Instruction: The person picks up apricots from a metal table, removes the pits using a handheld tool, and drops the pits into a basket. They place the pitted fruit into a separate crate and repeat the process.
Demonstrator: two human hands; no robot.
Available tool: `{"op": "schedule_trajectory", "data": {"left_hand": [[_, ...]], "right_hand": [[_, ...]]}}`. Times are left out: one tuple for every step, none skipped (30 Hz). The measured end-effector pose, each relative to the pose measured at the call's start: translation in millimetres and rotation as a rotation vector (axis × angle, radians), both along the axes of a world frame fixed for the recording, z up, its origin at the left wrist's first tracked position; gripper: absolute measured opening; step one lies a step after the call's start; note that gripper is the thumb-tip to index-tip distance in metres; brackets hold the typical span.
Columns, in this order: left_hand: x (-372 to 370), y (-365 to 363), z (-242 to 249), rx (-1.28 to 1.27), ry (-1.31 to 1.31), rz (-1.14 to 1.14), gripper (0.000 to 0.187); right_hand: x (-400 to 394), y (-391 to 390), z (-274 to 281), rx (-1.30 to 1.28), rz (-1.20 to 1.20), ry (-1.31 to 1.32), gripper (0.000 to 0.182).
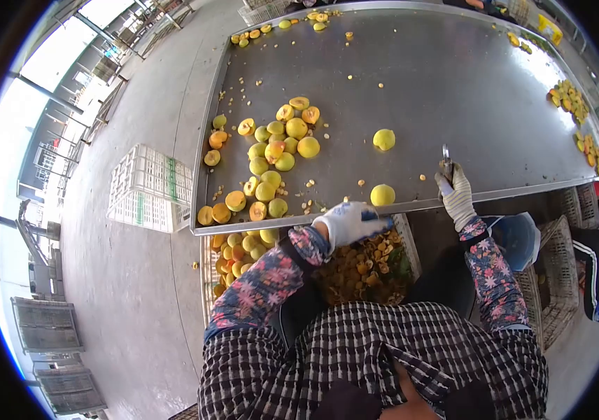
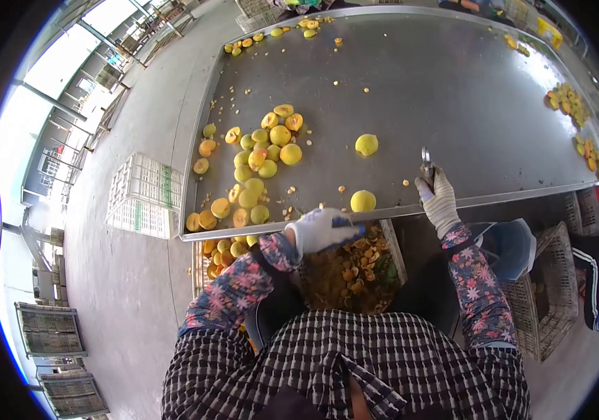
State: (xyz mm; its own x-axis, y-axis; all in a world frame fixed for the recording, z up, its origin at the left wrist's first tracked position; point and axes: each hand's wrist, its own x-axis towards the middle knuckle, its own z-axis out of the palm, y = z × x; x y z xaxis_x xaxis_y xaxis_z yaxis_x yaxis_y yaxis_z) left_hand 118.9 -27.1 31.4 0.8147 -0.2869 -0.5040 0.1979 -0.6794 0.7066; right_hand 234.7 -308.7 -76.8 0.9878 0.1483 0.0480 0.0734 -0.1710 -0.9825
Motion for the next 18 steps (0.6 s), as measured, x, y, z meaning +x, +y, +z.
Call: {"op": "schedule_trajectory", "data": {"left_hand": [[-8.8,-2.0,13.7,-0.003,0.094,-0.076,0.049],[-15.9,4.9,-13.0,-0.022,-0.214,-0.279,0.047],[-16.2,10.9,-16.7,-0.045,-0.098,-0.198,0.044],[-16.5,16.4,8.0,-0.068,0.019,-0.118,0.042],[-17.9,26.4,23.0,-0.092,0.137,-0.043,0.04],[-20.0,46.8,6.1,-0.116,-0.095,-0.028,0.039],[-9.1,65.6,-14.6,-0.162,-0.365,-0.046,0.038],[-2.7,77.2,-22.6,-0.018,-0.638,-0.113,0.033],[7.6,88.2,-50.0,-0.01,-0.522,0.151,0.033],[19.4,100.9,-57.5,0.176,-0.725,-0.004,0.035],[24.7,106.6,-67.8,0.152,-0.438,0.257,0.033],[29.7,111.6,-87.7,0.246,-0.341,0.237,0.036],[38.0,134.9,-135.9,0.537,-0.552,-0.26,0.036],[23.9,78.2,-57.0,0.459,-0.311,0.021,0.036],[34.4,88.4,-98.1,0.411,-0.537,-0.219,0.035],[28.1,74.9,-87.6,0.345,-0.735,-0.453,0.034],[16.1,58.0,-80.8,0.202,-0.585,-0.349,0.037],[11.9,27.0,-50.3,0.191,-0.352,-0.126,0.041]], "right_hand": [[-1.2,-1.3,-1.0,0.012,0.0,0.03,0.028],[-0.7,-2.3,-0.6,0.025,0.0,0.055,0.028],[0.4,-2.6,-0.6,0.039,0.0,0.077,0.028],[2.9,0.2,-7.7,-0.005,-0.006,-0.092,0.023],[4.5,4.5,-18.5,-0.052,-0.017,-0.259,0.019],[7.1,-2.0,-22.9,-0.107,-0.045,-0.436,0.016],[-22.2,13.3,69.5,-0.542,-0.003,-0.204,0.018],[-24.5,12.3,81.4,-0.591,0.045,-0.227,0.029],[-15.5,3.3,63.6,-0.788,0.038,-0.221,0.03],[-5.0,-10.3,33.0,-0.643,0.041,-0.339,0.035],[4.7,-9.7,-12.3,-0.367,0.008,-0.271,0.045],[23.0,-12.1,-51.8,-0.266,0.056,-0.123,0.051],[25.3,-11.1,-50.3,-0.259,0.077,-0.076,0.053],[26.7,-9.8,-49.2,-0.254,0.098,-0.029,0.055],[4.7,-6.7,-5.1,-0.352,0.081,-0.076,0.054],[-8.3,-4.7,22.6,-0.449,0.082,-0.105,0.052],[-13.3,-8.2,19.7,-0.421,0.069,-0.323,0.053],[-19.9,-5.5,45.4,-0.486,0.108,-0.193,0.046]]}}
